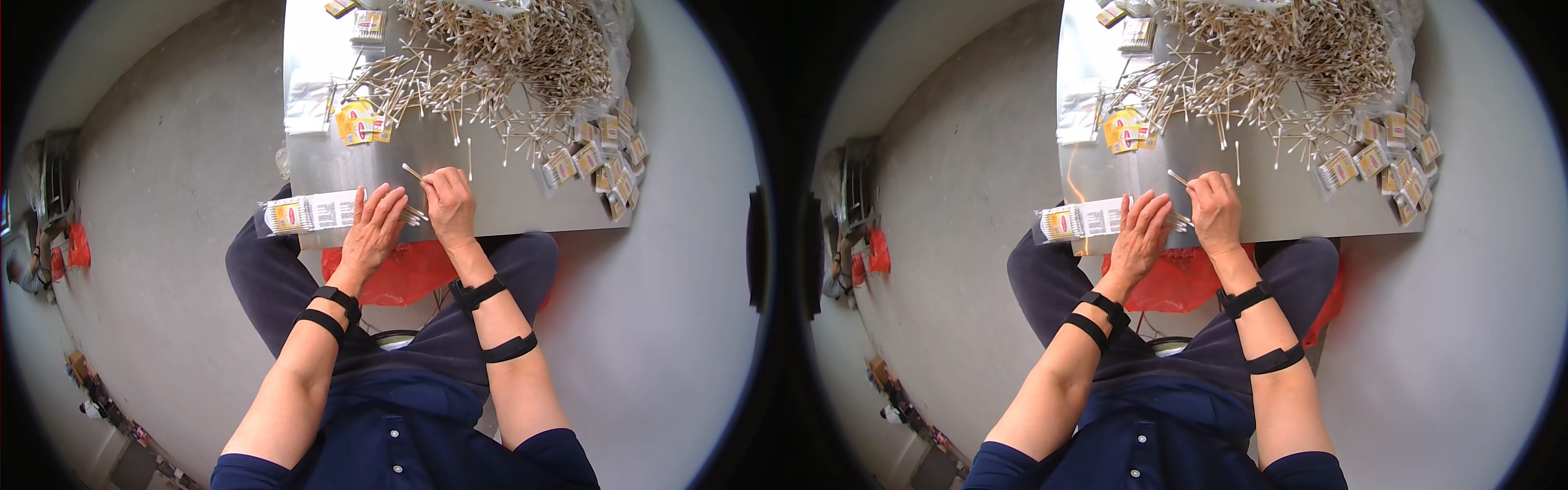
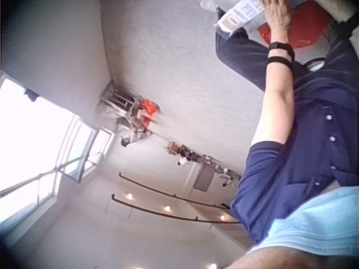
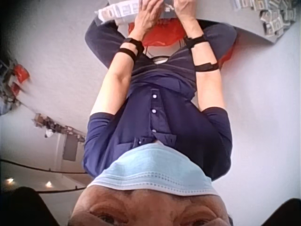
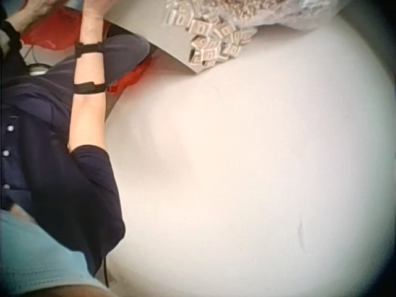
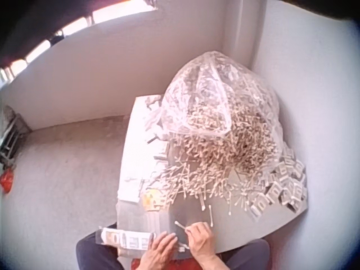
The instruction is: Packaging bunches of cotton swabs into plastic sleeves.
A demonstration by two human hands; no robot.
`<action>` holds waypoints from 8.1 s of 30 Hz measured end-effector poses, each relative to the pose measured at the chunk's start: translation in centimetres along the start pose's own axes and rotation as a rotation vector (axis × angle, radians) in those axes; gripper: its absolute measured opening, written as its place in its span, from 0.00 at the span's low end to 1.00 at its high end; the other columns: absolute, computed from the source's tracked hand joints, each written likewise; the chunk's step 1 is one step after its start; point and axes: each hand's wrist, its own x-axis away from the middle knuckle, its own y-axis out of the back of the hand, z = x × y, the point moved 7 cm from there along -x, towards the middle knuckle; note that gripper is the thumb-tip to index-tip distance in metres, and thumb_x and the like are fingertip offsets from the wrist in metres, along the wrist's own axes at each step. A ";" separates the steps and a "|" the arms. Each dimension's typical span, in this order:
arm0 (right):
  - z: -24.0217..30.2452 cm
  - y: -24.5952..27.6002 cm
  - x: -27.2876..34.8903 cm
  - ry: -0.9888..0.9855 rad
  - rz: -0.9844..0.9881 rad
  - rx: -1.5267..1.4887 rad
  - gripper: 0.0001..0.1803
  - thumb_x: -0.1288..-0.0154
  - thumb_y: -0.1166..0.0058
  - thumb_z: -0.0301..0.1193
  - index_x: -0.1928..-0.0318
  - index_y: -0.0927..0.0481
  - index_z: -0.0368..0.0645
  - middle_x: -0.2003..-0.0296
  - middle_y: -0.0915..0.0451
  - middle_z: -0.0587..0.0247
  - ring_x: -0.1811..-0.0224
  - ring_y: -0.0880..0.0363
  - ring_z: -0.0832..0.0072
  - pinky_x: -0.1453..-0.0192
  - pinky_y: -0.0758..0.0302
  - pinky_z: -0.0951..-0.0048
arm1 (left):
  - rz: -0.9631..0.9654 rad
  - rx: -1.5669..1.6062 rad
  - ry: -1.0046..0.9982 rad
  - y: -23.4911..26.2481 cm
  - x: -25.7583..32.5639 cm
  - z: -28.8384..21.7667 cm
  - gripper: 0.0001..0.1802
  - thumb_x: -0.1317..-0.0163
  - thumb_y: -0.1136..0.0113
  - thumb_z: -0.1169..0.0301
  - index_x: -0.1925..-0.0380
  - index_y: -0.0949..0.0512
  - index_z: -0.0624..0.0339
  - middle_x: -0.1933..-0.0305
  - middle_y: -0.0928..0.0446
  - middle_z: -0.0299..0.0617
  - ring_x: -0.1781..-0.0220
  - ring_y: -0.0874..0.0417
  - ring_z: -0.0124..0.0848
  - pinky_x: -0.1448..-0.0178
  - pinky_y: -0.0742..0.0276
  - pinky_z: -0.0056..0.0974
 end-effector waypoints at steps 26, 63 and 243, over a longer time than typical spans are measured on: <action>0.9 2.3 0.3 -0.030 0.021 0.024 0.07 0.43 0.35 0.26 0.68 0.22 0.44 0.67 0.26 0.63 0.61 0.25 0.62 0.56 0.27 0.61 | 0.009 0.024 0.014 -0.3 0.0 0.2 0.33 0.42 0.36 0.74 0.35 0.31 0.55 0.30 0.33 0.35 0.25 0.37 0.38 0.18 0.51 0.57; -4.0 1.7 -5.4 -0.205 -0.184 0.132 0.08 0.42 0.36 0.26 0.65 0.23 0.40 0.65 0.25 0.57 0.58 0.25 0.54 0.51 0.26 0.56 | 0.055 -0.028 0.008 -0.3 0.0 -0.1 0.33 0.39 0.38 0.74 0.32 0.33 0.54 0.26 0.36 0.35 0.22 0.41 0.39 0.17 0.55 0.58; 1.8 -3.6 4.9 -0.366 -0.296 -0.528 0.21 0.19 0.67 0.27 0.33 0.36 0.30 0.29 0.38 0.46 0.26 0.37 0.58 0.22 0.38 0.58 | -0.116 0.384 0.240 1.5 -0.2 2.0 0.55 0.47 0.27 0.72 0.24 0.51 0.66 0.22 0.46 0.59 0.21 0.45 0.55 0.19 0.49 0.51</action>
